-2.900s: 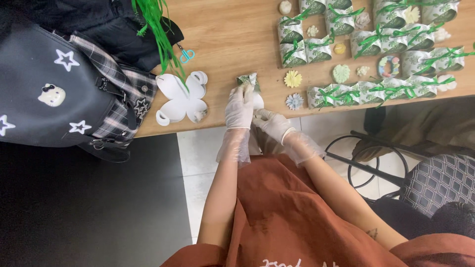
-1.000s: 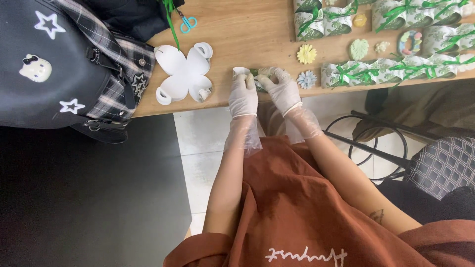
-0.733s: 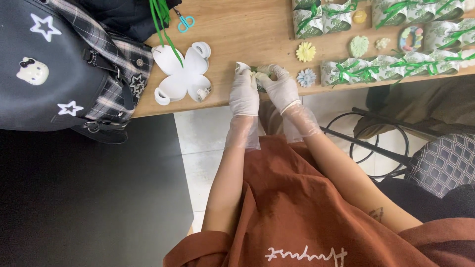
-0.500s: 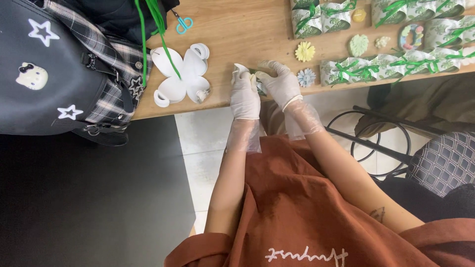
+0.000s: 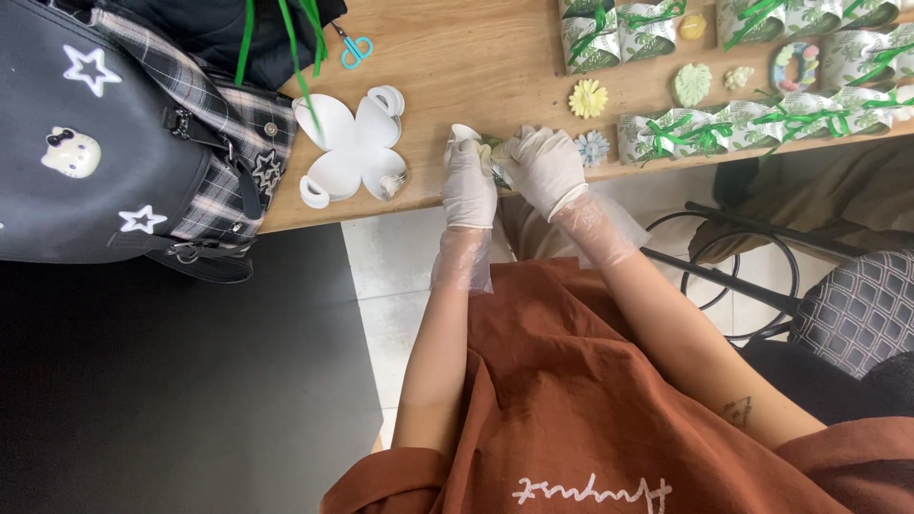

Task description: Packaging small favor boxes and tying decorative ribbons.

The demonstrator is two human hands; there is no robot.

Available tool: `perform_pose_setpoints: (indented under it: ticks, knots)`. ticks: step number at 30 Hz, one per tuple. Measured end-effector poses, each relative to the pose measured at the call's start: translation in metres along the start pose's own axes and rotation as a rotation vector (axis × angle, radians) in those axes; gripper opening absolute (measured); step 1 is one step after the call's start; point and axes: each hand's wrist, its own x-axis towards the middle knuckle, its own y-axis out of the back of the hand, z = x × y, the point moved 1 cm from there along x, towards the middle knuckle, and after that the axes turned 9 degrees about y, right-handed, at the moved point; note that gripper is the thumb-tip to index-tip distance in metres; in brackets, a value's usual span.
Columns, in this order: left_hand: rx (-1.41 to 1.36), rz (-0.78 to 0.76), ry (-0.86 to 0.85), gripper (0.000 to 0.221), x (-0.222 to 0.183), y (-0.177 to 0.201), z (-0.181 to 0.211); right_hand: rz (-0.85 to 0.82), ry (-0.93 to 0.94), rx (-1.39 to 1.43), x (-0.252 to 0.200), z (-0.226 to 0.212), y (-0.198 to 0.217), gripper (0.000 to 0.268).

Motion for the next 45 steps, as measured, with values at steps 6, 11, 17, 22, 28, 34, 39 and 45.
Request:
perform_pose_setpoints:
  ticks: [6,11,17,22,28,34,39,45]
  knots:
    - [0.1,-0.098,0.021,0.013,0.012,0.014,0.004,-0.019,0.038,-0.116,0.0,0.003,0.002,0.032]
    - [0.21,-0.088,-0.021,0.015,0.02,0.031,0.016,0.018,0.013,0.044,-0.001,0.005,0.002,0.03]
    - [0.314,-0.068,-0.214,0.018,0.023,0.033,0.02,0.051,-0.158,0.348,-0.007,-0.008,0.024,0.025]
    - [0.323,-0.18,-0.206,0.02,0.02,0.033,0.022,0.146,-0.067,0.192,-0.014,-0.003,0.014,0.02]
    - [0.32,-0.288,-0.125,0.026,0.018,0.029,0.013,0.146,0.005,0.19,-0.009,-0.004,0.024,0.018]
    - [0.335,-0.295,-0.071,0.028,0.01,0.025,0.015,0.052,0.054,0.07,-0.011,-0.003,0.016,0.024]
    - [0.303,-0.315,0.004,0.028,0.007,0.024,0.022,-0.081,0.035,-0.097,-0.007,0.0,0.012,0.024]
    - [0.205,-0.086,-0.198,0.027,0.01,-0.012,-0.055,-0.085,-0.159,0.507,-0.006,-0.011,0.06,0.055]
